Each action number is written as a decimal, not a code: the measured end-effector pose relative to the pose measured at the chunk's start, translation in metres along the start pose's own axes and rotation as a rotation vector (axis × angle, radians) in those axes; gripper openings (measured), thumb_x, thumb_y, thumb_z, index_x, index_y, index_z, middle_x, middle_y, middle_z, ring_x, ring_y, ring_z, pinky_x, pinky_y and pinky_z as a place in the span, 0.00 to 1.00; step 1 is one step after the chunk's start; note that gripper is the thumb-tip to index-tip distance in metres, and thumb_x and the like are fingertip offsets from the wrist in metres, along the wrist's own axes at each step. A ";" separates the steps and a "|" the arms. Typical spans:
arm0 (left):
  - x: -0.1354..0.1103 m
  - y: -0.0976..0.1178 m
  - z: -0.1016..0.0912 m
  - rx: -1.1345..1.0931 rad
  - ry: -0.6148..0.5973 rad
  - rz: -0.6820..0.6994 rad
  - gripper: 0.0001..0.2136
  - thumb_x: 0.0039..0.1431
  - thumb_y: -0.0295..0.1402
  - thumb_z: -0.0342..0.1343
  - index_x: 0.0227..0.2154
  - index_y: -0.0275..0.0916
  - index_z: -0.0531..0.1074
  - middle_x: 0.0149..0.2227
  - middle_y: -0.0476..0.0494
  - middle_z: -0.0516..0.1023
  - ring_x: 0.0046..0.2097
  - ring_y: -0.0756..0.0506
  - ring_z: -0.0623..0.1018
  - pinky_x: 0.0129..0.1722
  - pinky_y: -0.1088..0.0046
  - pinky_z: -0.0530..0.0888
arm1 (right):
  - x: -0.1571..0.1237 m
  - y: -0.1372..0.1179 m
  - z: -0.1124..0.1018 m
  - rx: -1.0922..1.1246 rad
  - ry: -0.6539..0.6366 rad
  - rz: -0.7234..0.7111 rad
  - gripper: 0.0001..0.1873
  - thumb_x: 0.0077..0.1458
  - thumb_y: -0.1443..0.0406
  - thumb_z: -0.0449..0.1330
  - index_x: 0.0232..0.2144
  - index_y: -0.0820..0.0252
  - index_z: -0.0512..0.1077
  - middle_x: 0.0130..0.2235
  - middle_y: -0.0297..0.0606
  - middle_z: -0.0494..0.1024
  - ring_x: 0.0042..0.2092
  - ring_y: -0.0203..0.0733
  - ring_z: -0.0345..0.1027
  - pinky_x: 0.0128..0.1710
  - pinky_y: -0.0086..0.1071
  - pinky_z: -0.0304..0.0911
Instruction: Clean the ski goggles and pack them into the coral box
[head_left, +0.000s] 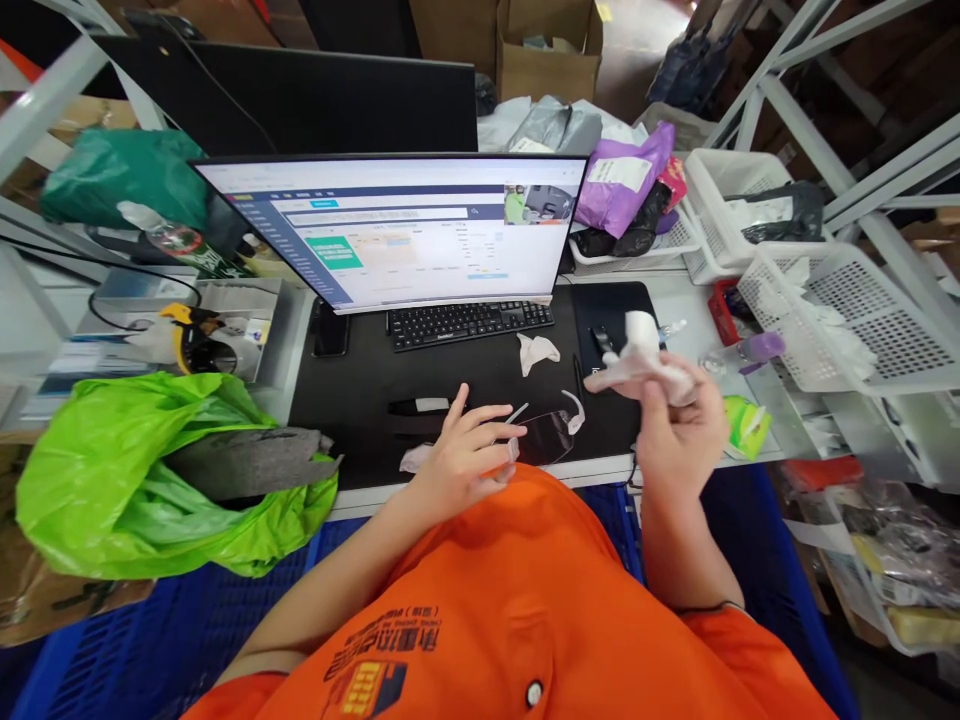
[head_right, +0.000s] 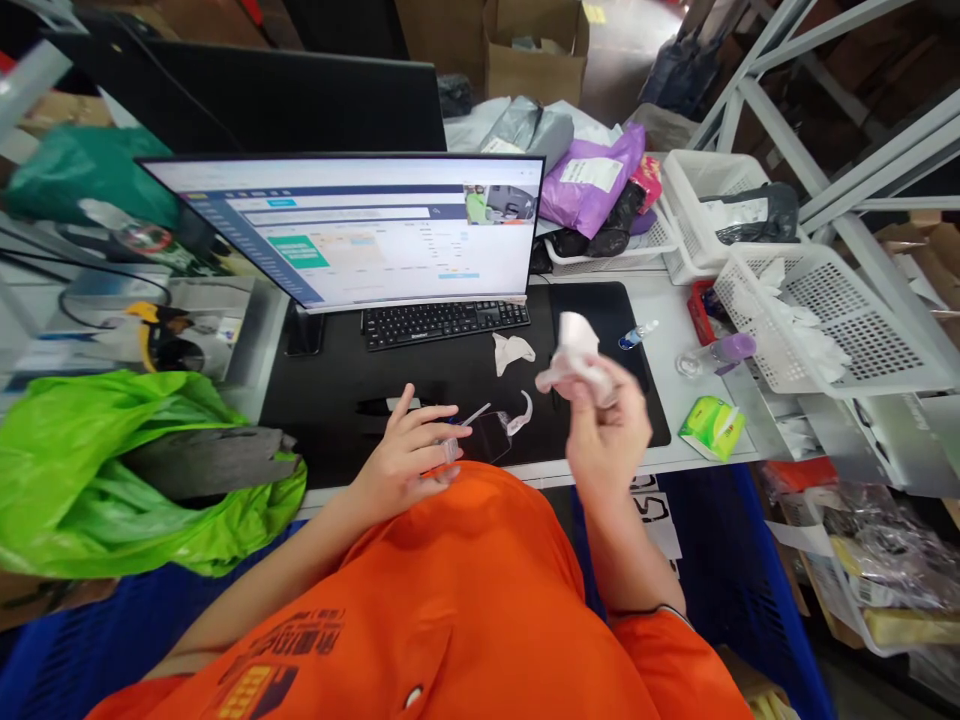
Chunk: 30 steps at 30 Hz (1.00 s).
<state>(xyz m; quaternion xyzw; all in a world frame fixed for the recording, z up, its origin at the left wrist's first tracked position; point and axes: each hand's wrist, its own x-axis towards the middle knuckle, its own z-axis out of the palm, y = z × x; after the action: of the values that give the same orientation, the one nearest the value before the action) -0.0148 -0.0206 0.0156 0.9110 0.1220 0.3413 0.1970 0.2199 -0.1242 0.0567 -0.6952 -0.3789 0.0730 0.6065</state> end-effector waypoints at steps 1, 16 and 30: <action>0.000 0.000 0.000 0.014 -0.017 0.000 0.04 0.59 0.26 0.61 0.33 0.41 0.75 0.46 0.48 0.84 0.58 0.42 0.77 0.73 0.42 0.48 | -0.004 -0.008 0.005 -0.038 -0.133 -0.084 0.14 0.65 0.62 0.60 0.52 0.51 0.73 0.47 0.40 0.81 0.42 0.44 0.79 0.46 0.39 0.74; 0.008 -0.012 -0.008 0.104 -0.336 0.078 0.08 0.59 0.24 0.56 0.35 0.44 0.76 0.43 0.49 0.81 0.58 0.42 0.73 0.73 0.44 0.47 | 0.029 0.013 0.003 0.096 -1.208 0.121 0.14 0.62 0.59 0.63 0.47 0.55 0.68 0.43 0.37 0.79 0.42 0.41 0.74 0.41 0.31 0.67; 0.008 -0.019 0.003 0.001 -0.416 0.228 0.02 0.57 0.30 0.60 0.30 0.43 0.74 0.33 0.51 0.78 0.53 0.43 0.78 0.74 0.47 0.43 | 0.021 0.022 0.030 0.126 -1.524 0.153 0.22 0.55 0.58 0.67 0.24 0.57 0.56 0.25 0.23 0.57 0.27 0.30 0.48 0.27 0.26 0.46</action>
<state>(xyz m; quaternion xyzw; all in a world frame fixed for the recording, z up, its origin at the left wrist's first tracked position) -0.0084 -0.0020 0.0100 0.9696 -0.0246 0.1661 0.1778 0.2269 -0.0872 0.0370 -0.4413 -0.6381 0.5951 0.2096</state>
